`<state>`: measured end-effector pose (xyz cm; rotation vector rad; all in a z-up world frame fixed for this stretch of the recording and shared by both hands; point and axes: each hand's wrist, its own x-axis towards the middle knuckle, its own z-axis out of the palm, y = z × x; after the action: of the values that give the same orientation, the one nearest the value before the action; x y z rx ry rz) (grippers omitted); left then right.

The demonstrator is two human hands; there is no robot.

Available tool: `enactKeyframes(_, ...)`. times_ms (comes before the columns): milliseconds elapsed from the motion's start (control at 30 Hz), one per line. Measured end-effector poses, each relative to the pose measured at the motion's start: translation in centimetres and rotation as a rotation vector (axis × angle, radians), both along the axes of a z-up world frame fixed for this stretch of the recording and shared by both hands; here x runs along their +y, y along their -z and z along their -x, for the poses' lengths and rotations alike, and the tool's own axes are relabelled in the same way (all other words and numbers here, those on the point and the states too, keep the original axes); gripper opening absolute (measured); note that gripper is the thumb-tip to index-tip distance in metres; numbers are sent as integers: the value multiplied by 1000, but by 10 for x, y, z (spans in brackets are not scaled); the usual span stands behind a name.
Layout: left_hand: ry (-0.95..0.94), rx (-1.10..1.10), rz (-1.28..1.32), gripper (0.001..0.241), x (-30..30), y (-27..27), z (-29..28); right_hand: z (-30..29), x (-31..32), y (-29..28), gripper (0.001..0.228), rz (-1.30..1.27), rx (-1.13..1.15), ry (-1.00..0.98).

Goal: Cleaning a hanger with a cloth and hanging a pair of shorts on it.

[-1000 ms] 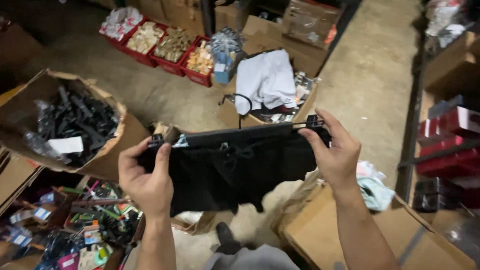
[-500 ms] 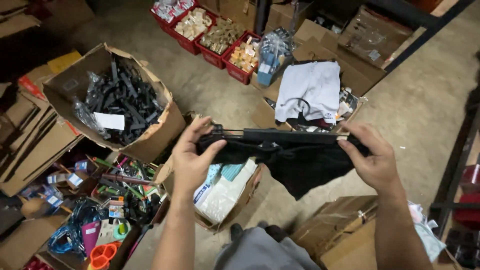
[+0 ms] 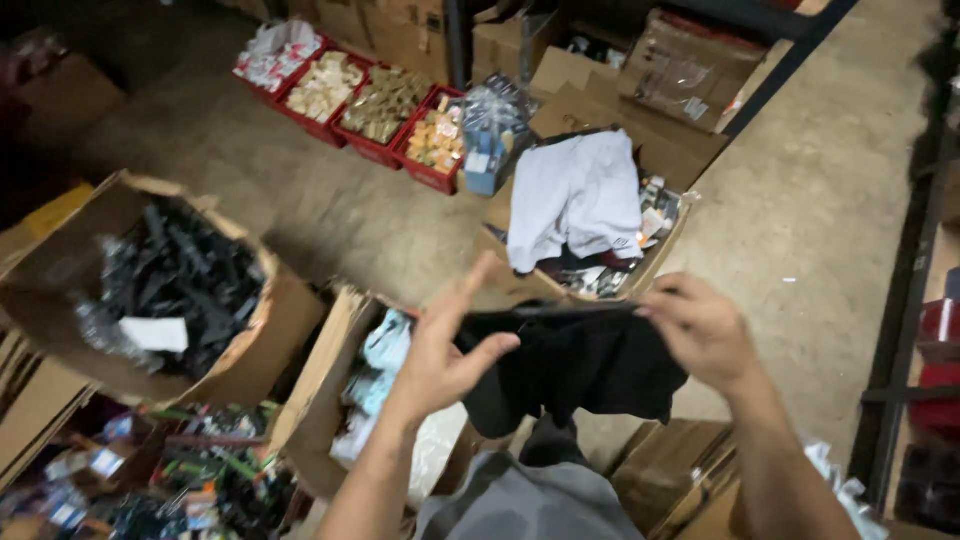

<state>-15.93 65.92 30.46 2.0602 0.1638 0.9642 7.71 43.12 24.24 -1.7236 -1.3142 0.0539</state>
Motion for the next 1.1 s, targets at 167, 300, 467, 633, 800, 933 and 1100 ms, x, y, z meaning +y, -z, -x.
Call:
enactKeyframes(167, 175, 140, 355, 28, 11, 73, -126, -82, 14, 9, 19, 64, -62, 19)
enactKeyframes(300, 114, 238, 410, 16, 9, 93, -214, -145, 8, 32, 20, 52, 118, 26)
enactKeyframes(467, 83, 190, 307, 22, 31, 97, -287, -215, 19, 63, 17, 130, 147, 152)
enactKeyframes(633, -76, 102, 228, 38, 66, 119, -310, -267, 49, 85, 17, 219, 168, 215)
enactKeyframes(800, -234, 281, 472, 30, 104, 157, -313, -308, 85, 125, 16, 122, 55, 193)
enactKeyframes(933, -265, 352, 600, 30, 131, 197, -311, -336, 111, 151, 17, 237, 180, 150)
enactKeyframes(1100, -314, 472, 691, 30, 170, 232, -307, -398, 159, 192, 16, 336, 264, 160)
